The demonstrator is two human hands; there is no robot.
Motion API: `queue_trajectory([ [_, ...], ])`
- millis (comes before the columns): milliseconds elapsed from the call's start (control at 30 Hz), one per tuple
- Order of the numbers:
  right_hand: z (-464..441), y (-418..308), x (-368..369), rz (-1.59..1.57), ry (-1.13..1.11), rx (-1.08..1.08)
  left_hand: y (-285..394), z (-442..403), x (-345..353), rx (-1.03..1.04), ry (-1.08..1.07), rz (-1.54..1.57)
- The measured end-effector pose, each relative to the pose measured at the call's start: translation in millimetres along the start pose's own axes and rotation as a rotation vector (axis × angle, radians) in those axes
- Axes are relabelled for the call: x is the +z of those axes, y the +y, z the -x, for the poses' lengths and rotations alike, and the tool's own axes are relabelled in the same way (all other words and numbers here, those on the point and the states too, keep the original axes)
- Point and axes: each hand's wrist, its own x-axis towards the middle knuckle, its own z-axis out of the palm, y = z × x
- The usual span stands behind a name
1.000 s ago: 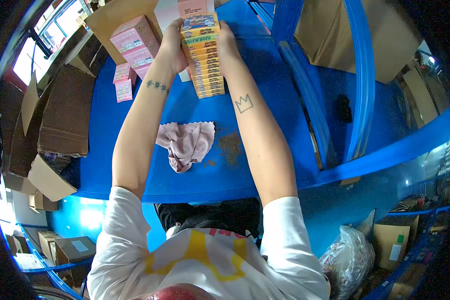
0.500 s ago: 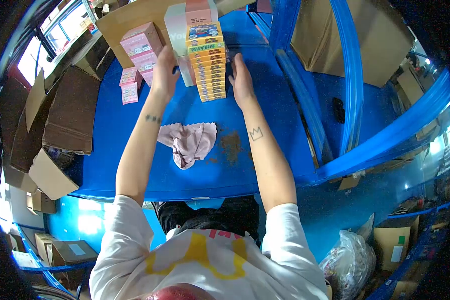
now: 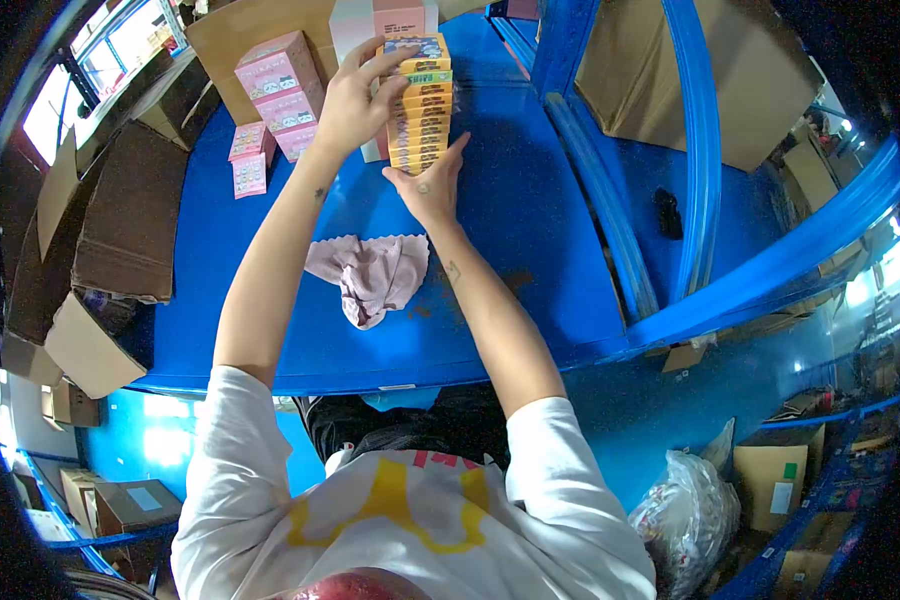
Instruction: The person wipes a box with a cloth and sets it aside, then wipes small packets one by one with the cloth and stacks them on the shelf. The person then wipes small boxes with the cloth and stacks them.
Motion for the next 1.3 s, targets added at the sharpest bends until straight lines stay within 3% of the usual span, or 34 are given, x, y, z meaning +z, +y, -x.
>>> queue_trajectory([
  [167,-3,18,25,0.030,0.128,-0.075,-8,3,2,0.045,0.029,-0.051],
  [367,-3,-2,12,0.084,0.111,-0.028,4,9,1,0.020,0.029,-0.021],
  [500,-23,-39,-13,0.152,0.506,-0.666,0,18,-5,0.070,0.169,0.020],
  [533,-26,-52,-19,0.148,0.505,-0.666,-4,24,-10,0.022,0.149,0.063],
  [667,-45,-104,-36,0.532,0.509,-1.229,-10,57,-48,-0.111,0.125,0.136],
  [767,-70,-87,-19,0.530,0.490,-1.234,-35,100,-76,-0.097,0.073,-0.020],
  [900,-91,-68,-8,0.536,0.468,-1.243,-56,157,-114,-0.224,0.017,-0.213],
  [1167,-101,-58,0,0.597,0.475,-1.191,-94,221,-146,-0.468,0.069,-0.282],
  [1300,-93,-53,4,0.581,0.545,-1.226,-81,216,-140,-0.461,0.064,-0.264],
])
